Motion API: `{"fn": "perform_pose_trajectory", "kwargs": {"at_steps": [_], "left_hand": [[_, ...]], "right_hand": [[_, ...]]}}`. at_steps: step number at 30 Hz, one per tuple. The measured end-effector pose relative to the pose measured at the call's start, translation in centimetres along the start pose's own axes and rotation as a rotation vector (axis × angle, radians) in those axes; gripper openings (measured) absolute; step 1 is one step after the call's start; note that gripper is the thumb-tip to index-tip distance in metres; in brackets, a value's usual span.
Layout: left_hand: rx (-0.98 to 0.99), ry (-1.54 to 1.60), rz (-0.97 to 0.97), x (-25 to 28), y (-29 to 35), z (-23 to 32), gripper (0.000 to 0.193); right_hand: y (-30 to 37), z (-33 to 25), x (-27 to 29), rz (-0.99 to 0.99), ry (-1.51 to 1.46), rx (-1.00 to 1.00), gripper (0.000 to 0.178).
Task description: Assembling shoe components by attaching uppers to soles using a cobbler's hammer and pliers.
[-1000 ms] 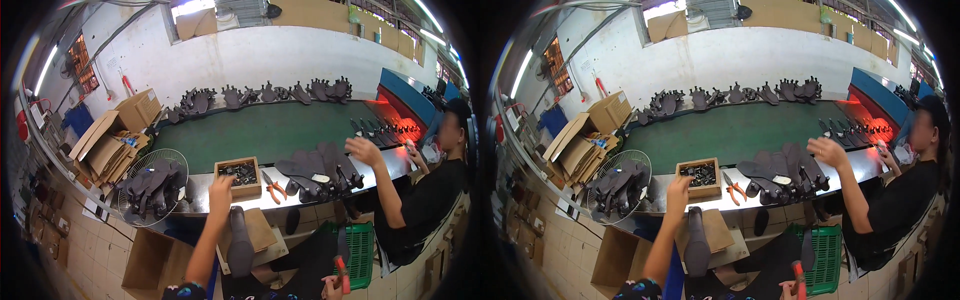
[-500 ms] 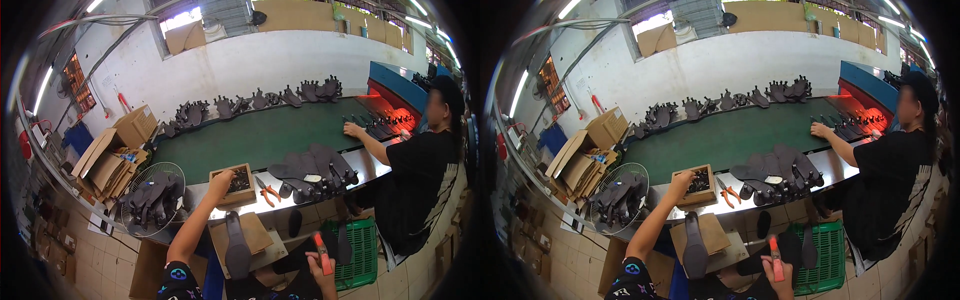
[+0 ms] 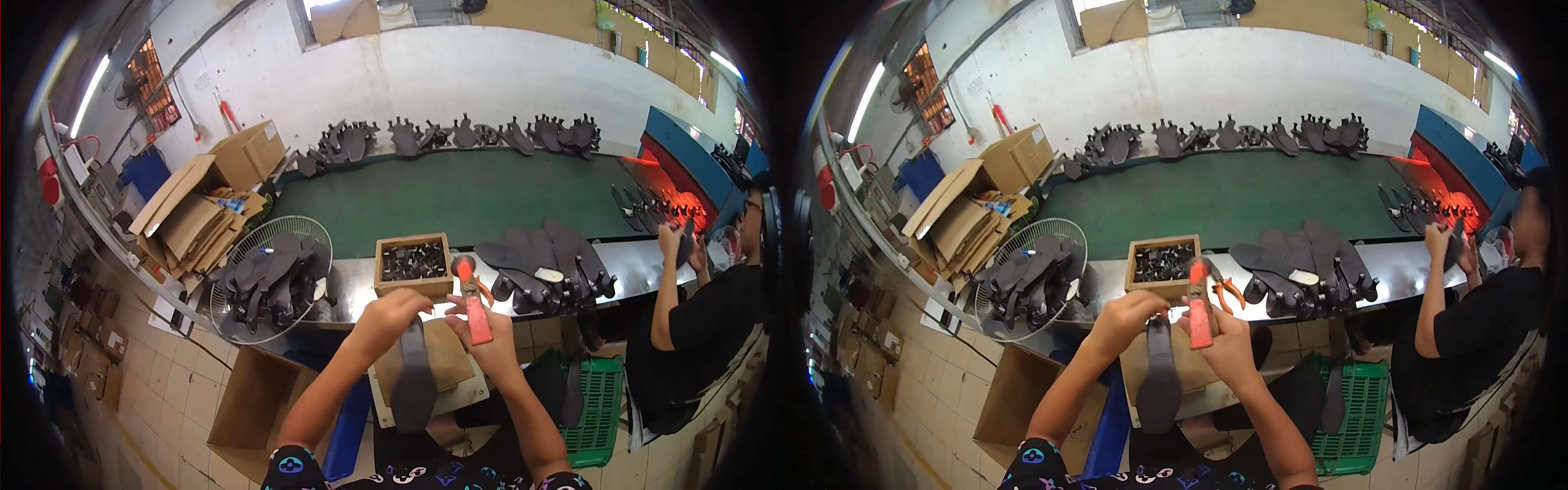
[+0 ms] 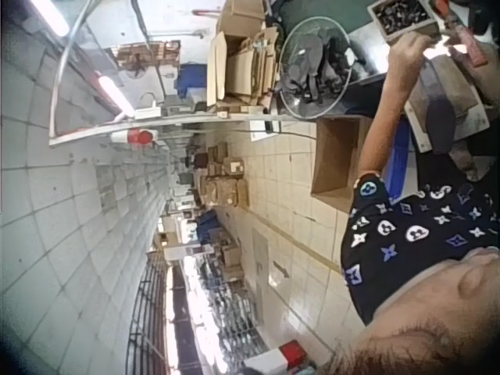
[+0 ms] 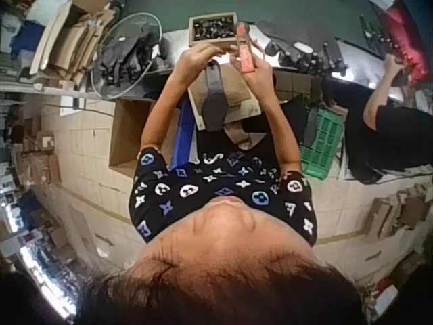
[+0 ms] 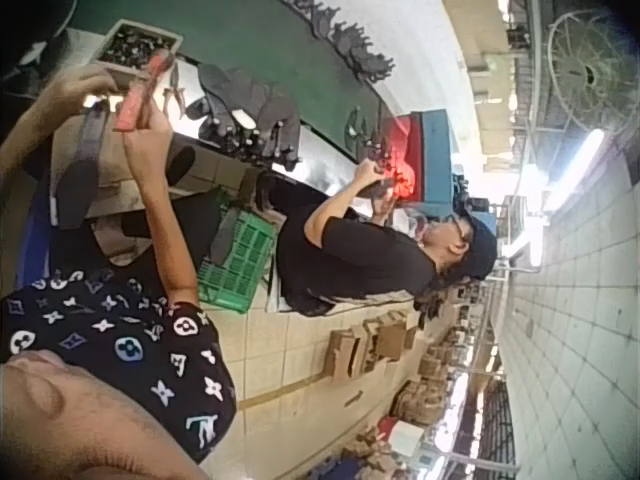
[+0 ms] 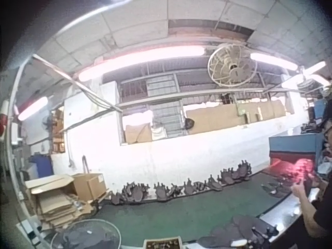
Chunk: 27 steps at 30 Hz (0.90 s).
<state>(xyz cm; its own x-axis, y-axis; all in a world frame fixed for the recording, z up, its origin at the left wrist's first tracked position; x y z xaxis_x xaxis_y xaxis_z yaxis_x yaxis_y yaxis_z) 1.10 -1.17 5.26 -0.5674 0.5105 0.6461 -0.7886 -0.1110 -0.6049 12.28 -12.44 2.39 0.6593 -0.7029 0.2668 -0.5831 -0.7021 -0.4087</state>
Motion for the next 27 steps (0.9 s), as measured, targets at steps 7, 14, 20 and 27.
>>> {"fn": "perform_pose_trajectory", "kwargs": {"at_steps": [7,14,20,27], "left_hand": [[-0.05,0.026,-0.003,0.8,3.5,5.1,0.034],[0.748,0.403,0.322,-4.1,11.2,-11.9,0.057],[0.597,0.262,0.313,-4.7,11.5,-8.7,0.031],[0.582,0.273,0.317,-5.1,12.8,-7.1,0.032]], "right_hand": [[2.7,2.9,-4.3,-0.54,-0.316,-0.46,0.022],[-0.2,5.6,-5.8,-0.382,-0.122,-0.345,0.025],[-1.0,7.1,-7.5,-0.367,0.079,-0.166,0.021],[0.5,7.8,-8.6,-0.375,0.339,-0.027,0.02]]}}
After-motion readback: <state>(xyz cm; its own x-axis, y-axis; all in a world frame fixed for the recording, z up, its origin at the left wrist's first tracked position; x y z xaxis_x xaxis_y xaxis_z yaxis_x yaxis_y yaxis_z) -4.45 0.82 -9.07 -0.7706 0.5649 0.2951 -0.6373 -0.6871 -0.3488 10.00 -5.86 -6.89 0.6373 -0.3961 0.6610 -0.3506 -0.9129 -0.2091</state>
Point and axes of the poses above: each hand's wrist, its own y-axis away from the middle knuckle, its own x-axis out of the back of the hand, z = x × y, the point moved 9 cm from there along -y, towards the middle knuckle, and after that the axes turned 14 degrees about y, right-handed, at the moved point
